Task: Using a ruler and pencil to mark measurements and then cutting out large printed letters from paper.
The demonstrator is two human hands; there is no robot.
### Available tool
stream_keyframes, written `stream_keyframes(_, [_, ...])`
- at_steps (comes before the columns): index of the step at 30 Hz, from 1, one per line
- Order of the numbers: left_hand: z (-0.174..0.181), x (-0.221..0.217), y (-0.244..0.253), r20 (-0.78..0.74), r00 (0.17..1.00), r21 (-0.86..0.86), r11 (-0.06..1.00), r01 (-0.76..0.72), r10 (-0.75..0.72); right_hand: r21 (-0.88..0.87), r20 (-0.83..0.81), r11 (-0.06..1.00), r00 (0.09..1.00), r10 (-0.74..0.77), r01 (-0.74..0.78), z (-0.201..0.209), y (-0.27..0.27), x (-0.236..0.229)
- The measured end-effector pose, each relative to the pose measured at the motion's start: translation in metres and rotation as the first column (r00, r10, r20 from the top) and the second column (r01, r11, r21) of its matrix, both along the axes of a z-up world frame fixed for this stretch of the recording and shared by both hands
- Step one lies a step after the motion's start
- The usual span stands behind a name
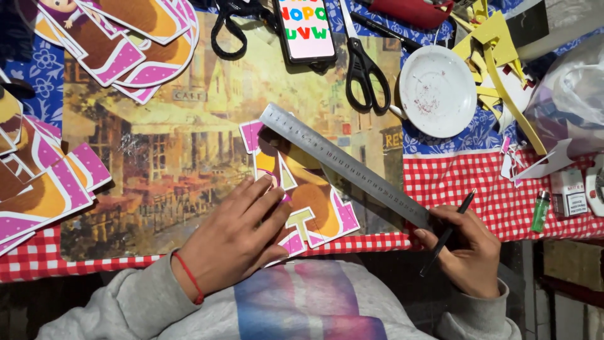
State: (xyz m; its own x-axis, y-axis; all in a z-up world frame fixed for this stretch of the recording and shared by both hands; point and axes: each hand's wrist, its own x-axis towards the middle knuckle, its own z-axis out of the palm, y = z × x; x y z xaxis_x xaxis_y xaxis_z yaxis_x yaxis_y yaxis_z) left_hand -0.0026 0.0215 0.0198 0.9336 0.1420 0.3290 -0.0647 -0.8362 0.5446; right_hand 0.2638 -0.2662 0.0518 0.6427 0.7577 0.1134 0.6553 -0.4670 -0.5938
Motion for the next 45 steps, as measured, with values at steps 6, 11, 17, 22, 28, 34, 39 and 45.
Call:
stream_keyframes(6, [-0.009, 0.01, -0.012, -0.012, 0.998, 0.007, 0.998, -0.059, 0.059, -0.032, 0.061, 0.999, 0.998, 0.007, -0.005, 0.003, 0.0, -0.003])
stream_keyframes(11, [-0.02, 0.013, -0.015, -0.053, 0.99, -0.061, 0.989, -0.131, 0.128, -0.051, 0.129, 0.996, 0.989, 0.074, -0.068, 0.009, 0.005, -0.029])
stream_keyframes(17, [-0.015, 0.021, -0.012, -0.048, 0.968, 0.001, 0.969, -0.248, 0.248, -0.06, 0.072, 0.996, 0.995, 0.076, -0.071, 0.0, 0.004, -0.061])
stream_keyframes(22, [-0.015, 0.021, -0.011, -0.097, 0.967, -0.018, 0.971, -0.24, 0.237, -0.162, -0.038, 0.986, 0.999, 0.034, -0.04, -0.008, -0.005, -0.072])
stream_keyframes(28, [-0.01, 0.021, -0.011, -0.073, 0.963, -0.023, 0.965, -0.261, 0.258, -0.067, -0.029, 0.977, 0.979, 0.2, -0.201, -0.013, -0.015, -0.078])
stream_keyframes(34, [-0.007, 0.022, -0.011, -0.075, 0.96, -0.01, 0.963, -0.27, 0.269, -0.077, -0.021, 0.979, 0.982, 0.19, -0.191, -0.016, -0.019, -0.082])
stream_keyframes(39, [-0.005, 0.021, -0.011, -0.063, 0.959, -0.005, 0.961, -0.277, 0.276, -0.052, 0.02, 0.993, 0.994, 0.107, -0.106, -0.009, -0.009, -0.084])
stream_keyframes(45, [-0.005, 0.021, -0.01, -0.048, 0.964, -0.015, 0.965, -0.263, 0.262, -0.075, 0.046, 0.993, 0.995, 0.091, -0.087, -0.008, -0.008, -0.078])
